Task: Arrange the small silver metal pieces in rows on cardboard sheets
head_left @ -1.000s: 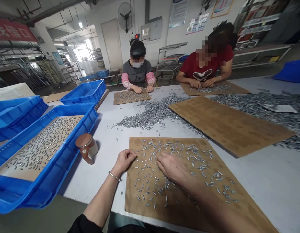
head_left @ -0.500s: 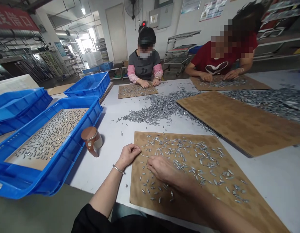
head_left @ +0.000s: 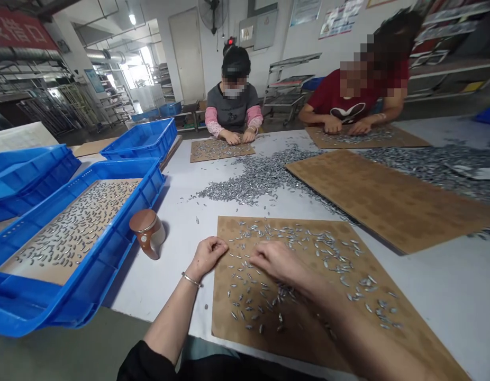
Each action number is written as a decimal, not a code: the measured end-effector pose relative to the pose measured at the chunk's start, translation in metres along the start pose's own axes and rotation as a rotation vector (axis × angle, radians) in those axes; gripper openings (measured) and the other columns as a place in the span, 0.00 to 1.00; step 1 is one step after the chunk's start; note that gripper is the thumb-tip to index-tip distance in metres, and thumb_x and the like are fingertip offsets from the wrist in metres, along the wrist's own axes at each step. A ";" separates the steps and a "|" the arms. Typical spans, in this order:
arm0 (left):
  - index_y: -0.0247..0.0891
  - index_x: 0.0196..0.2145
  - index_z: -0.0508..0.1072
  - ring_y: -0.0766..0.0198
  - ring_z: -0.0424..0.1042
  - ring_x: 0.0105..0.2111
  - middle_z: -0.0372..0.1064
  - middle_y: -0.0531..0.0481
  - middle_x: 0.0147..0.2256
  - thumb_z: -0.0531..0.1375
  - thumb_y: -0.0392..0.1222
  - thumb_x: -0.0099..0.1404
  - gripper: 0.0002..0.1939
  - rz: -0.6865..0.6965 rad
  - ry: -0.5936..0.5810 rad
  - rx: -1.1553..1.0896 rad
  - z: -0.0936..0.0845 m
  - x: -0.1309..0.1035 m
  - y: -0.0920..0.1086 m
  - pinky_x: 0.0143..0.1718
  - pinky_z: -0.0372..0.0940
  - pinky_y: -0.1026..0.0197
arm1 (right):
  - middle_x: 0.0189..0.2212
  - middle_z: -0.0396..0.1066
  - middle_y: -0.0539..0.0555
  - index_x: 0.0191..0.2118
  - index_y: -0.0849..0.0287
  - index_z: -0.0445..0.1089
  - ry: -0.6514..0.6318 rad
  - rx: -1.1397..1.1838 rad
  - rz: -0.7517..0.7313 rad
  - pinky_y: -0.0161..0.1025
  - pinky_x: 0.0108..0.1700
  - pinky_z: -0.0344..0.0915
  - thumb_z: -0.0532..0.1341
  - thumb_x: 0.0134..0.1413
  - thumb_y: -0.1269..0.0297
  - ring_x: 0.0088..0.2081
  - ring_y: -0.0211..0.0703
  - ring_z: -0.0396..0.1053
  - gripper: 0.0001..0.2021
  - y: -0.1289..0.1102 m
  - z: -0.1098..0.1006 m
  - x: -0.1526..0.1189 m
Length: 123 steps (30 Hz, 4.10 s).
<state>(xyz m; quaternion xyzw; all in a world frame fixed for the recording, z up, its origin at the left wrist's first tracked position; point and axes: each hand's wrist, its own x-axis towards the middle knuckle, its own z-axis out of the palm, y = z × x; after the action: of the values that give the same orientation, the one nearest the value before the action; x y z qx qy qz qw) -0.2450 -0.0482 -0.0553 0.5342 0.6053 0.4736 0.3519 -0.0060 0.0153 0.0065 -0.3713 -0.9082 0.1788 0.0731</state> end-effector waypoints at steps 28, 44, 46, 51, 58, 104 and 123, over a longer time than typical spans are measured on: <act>0.36 0.35 0.77 0.62 0.68 0.31 0.74 0.50 0.31 0.67 0.60 0.60 0.21 -0.023 0.010 -0.055 -0.002 0.000 0.000 0.36 0.63 0.61 | 0.41 0.77 0.61 0.42 0.59 0.74 -0.060 -0.358 -0.009 0.39 0.39 0.56 0.51 0.69 0.70 0.41 0.47 0.73 0.13 0.005 0.030 0.002; 0.36 0.34 0.76 0.62 0.68 0.30 0.73 0.49 0.30 0.61 0.58 0.64 0.20 -0.018 0.002 0.065 -0.001 -0.001 0.007 0.35 0.63 0.61 | 0.42 0.77 0.60 0.38 0.60 0.74 -0.039 -0.248 0.092 0.38 0.37 0.56 0.55 0.69 0.65 0.41 0.46 0.74 0.11 0.017 0.010 0.017; 0.36 0.33 0.75 0.62 0.68 0.29 0.72 0.50 0.29 0.60 0.56 0.64 0.18 -0.019 -0.004 0.129 -0.001 0.004 0.010 0.33 0.63 0.61 | 0.42 0.78 0.60 0.38 0.61 0.74 -0.022 -0.239 0.092 0.38 0.36 0.55 0.56 0.68 0.65 0.40 0.46 0.74 0.11 0.015 0.018 0.020; 0.39 0.29 0.74 0.59 0.70 0.32 0.74 0.48 0.31 0.59 0.44 0.64 0.09 0.034 -0.011 0.356 0.006 0.020 0.026 0.37 0.63 0.59 | 0.34 0.78 0.60 0.34 0.61 0.74 -0.018 -0.252 0.109 0.39 0.32 0.50 0.54 0.65 0.70 0.35 0.46 0.73 0.12 0.019 0.025 0.024; 0.40 0.28 0.73 0.55 0.71 0.35 0.73 0.44 0.33 0.58 0.36 0.64 0.07 0.063 -0.026 0.607 0.040 0.032 0.028 0.40 0.64 0.57 | 0.36 0.78 0.59 0.36 0.59 0.74 0.025 -0.185 0.123 0.39 0.34 0.50 0.54 0.66 0.68 0.37 0.45 0.73 0.11 0.021 0.009 0.033; 0.40 0.30 0.75 0.57 0.72 0.37 0.72 0.46 0.35 0.58 0.38 0.66 0.08 0.043 0.166 0.455 0.035 0.049 0.008 0.41 0.63 0.58 | 0.39 0.74 0.58 0.42 0.61 0.70 0.047 -0.180 -0.093 0.37 0.41 0.56 0.51 0.71 0.68 0.39 0.43 0.69 0.11 0.030 0.007 0.101; 0.39 0.31 0.76 0.61 0.69 0.27 0.67 0.54 0.23 0.60 0.51 0.66 0.14 -0.029 0.336 0.110 0.020 0.061 -0.012 0.31 0.62 0.62 | 0.37 0.75 0.55 0.36 0.57 0.75 -0.018 0.000 -0.188 0.37 0.42 0.60 0.56 0.64 0.70 0.39 0.44 0.70 0.10 0.061 0.005 0.086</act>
<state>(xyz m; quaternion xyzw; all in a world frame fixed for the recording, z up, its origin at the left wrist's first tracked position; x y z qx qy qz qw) -0.2407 0.0155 -0.0681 0.4571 0.6884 0.5173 0.2227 -0.0292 0.1147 -0.0211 -0.2828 -0.9397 0.1744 0.0816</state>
